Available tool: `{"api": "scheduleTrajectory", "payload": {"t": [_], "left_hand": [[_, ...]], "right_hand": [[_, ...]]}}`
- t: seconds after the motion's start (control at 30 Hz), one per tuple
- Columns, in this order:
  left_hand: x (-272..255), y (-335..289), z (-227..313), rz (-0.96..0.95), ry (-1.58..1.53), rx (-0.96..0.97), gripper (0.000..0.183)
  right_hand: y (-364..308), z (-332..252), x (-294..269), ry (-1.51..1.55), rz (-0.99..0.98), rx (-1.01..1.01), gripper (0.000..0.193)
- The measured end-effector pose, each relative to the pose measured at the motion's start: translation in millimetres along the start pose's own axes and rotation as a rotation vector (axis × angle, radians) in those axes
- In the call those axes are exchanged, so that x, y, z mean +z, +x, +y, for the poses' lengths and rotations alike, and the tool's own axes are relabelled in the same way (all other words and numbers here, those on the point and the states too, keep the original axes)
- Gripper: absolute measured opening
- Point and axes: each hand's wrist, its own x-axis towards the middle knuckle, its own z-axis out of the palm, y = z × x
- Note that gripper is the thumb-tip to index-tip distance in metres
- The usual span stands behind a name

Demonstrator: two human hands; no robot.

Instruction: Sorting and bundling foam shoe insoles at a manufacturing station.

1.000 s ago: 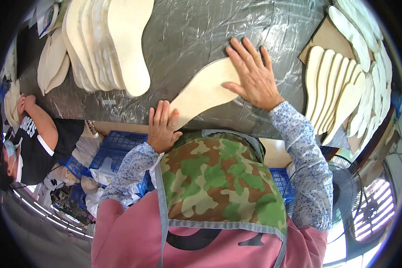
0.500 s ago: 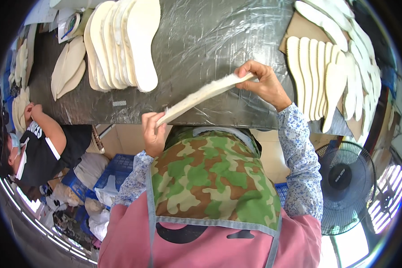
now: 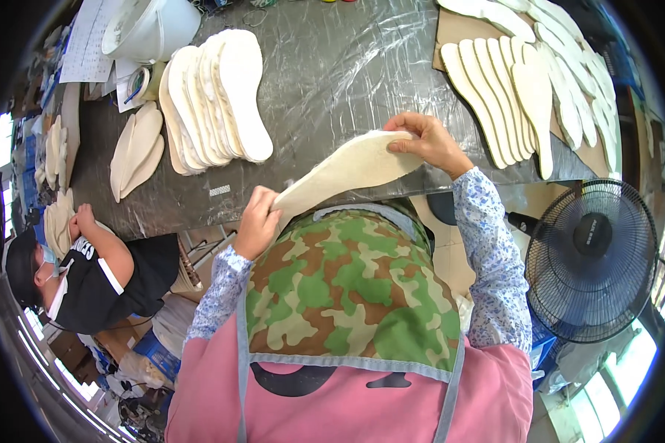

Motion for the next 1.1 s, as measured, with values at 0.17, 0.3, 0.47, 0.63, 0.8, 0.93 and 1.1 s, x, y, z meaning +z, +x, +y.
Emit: {"api": "scheduleTrajectory", "payload": {"t": [0.17, 0.3, 0.47, 0.63, 0.8, 0.93, 1.1], "left_hand": [[37.3, 45.8, 22.1, 0.044, 0.287, 0.137, 0.059], [69.6, 82.2, 34.2, 0.152, 0.178, 0.150, 0.028], [70.5, 84.7, 28.5, -0.010, -0.380, 0.022, 0.021], [59.0, 113.1, 90.1, 0.025, -0.304, 0.219, 0.027], [46.6, 113.5, 116.8, 0.178, -0.430, 0.147, 0.021], [42.1, 118.5, 152.2, 0.409, -0.370, 0.350, 0.028], [29.6, 124.1, 162.5, 0.446, -0.361, 0.342, 0.027]], "right_hand": [[-4.5, 25.7, 0.7, 0.042, 0.075, 0.043, 0.030], [-3.6, 21.0, -0.2, 0.015, 0.094, 0.013, 0.027], [-9.7, 7.2, 2.4, 0.170, 0.184, -0.035, 0.031], [-14.8, -27.8, -1.8, 0.180, 0.129, -0.206, 0.037], [-33.0, -65.7, -12.2, 0.536, 0.181, -0.408, 0.041], [-38.6, -71.8, -15.5, 0.378, 0.237, -0.491, 0.031], [-37.7, -112.5, -6.2, 0.001, 0.427, -0.784, 0.023]]}}
